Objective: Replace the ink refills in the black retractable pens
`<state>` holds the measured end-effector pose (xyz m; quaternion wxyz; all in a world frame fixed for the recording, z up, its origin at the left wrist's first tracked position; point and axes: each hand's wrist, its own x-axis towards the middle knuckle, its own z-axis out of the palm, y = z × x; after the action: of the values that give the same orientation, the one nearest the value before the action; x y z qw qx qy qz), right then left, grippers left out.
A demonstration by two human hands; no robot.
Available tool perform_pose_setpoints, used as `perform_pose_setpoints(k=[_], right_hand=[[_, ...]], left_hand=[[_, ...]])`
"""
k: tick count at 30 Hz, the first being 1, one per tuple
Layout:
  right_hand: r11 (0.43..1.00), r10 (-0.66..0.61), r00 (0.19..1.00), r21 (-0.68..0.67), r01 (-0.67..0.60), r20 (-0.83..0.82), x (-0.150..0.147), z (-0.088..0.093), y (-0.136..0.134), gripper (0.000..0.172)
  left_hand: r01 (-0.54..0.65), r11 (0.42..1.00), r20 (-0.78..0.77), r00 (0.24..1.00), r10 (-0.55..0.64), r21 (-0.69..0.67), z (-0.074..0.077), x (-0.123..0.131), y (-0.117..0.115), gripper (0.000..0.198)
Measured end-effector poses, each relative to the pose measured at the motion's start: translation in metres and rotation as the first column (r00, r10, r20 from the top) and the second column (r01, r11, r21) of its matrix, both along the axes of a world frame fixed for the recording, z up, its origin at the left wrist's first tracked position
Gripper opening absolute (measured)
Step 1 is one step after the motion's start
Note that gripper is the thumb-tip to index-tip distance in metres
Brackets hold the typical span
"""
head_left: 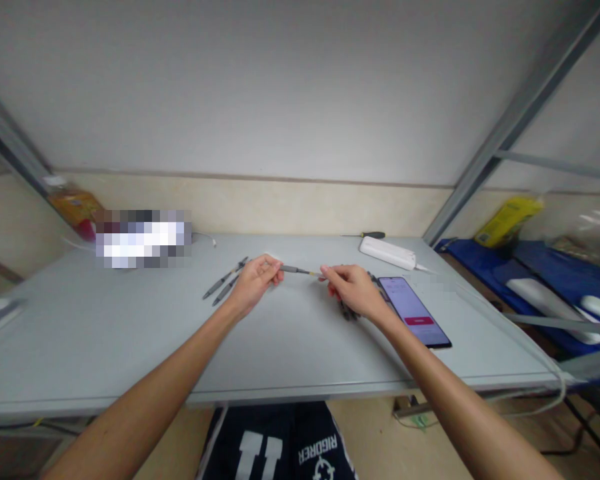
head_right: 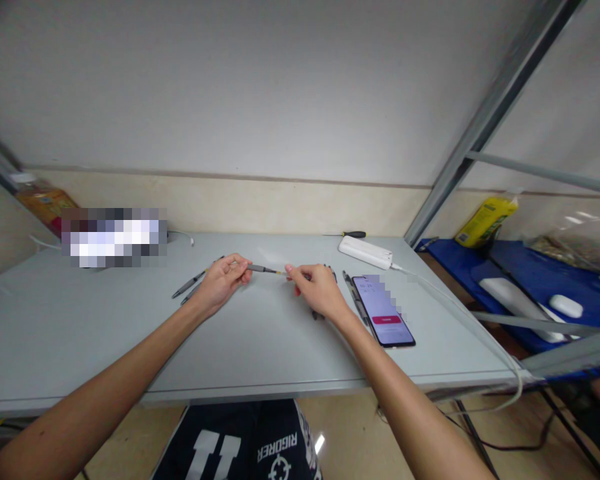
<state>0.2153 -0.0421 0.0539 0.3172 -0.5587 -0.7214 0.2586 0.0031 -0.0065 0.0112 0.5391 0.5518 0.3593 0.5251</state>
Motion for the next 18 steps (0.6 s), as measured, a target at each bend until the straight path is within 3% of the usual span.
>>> perform_pose_setpoints(k=[4, 7, 11, 14, 18], right_hand=[[0.998, 0.035, 0.987, 0.05, -0.027, -0.155, 0.0027, -0.0065, 0.0027, 0.025], [0.998, 0.028, 0.966, 0.053, -0.015, -0.259, 0.0033, -0.009, 0.0036, 0.033], [0.994, -0.011, 0.965, -0.111, -0.019, -0.263, 0.0036, -0.0067, 0.0023, 0.04], [0.998, -0.011, 0.953, -0.065, -0.009, -0.304, 0.0039, -0.0071, 0.003, 0.032], [0.998, -0.064, 0.922, -0.046, 0.05, -0.381, 0.0033, -0.0097, 0.0049, 0.044]], left_hand=[[-0.007, 1.0, -0.001, 1.0, 0.007, -0.017, 0.0025, 0.0009, -0.0012, 0.027], [-0.018, 0.999, 0.005, 1.0, 0.018, -0.036, 0.003, 0.0012, -0.0012, 0.028], [-0.014, 0.999, 0.035, 0.999, 0.015, -0.036, 0.0023, 0.0002, -0.0004, 0.028], [-0.008, 0.999, 0.045, 0.999, 0.01, -0.034, 0.0018, -0.0005, 0.0001, 0.027], [-0.013, 0.999, 0.063, 0.998, 0.015, -0.037, 0.0019, -0.0007, 0.0006, 0.029]])
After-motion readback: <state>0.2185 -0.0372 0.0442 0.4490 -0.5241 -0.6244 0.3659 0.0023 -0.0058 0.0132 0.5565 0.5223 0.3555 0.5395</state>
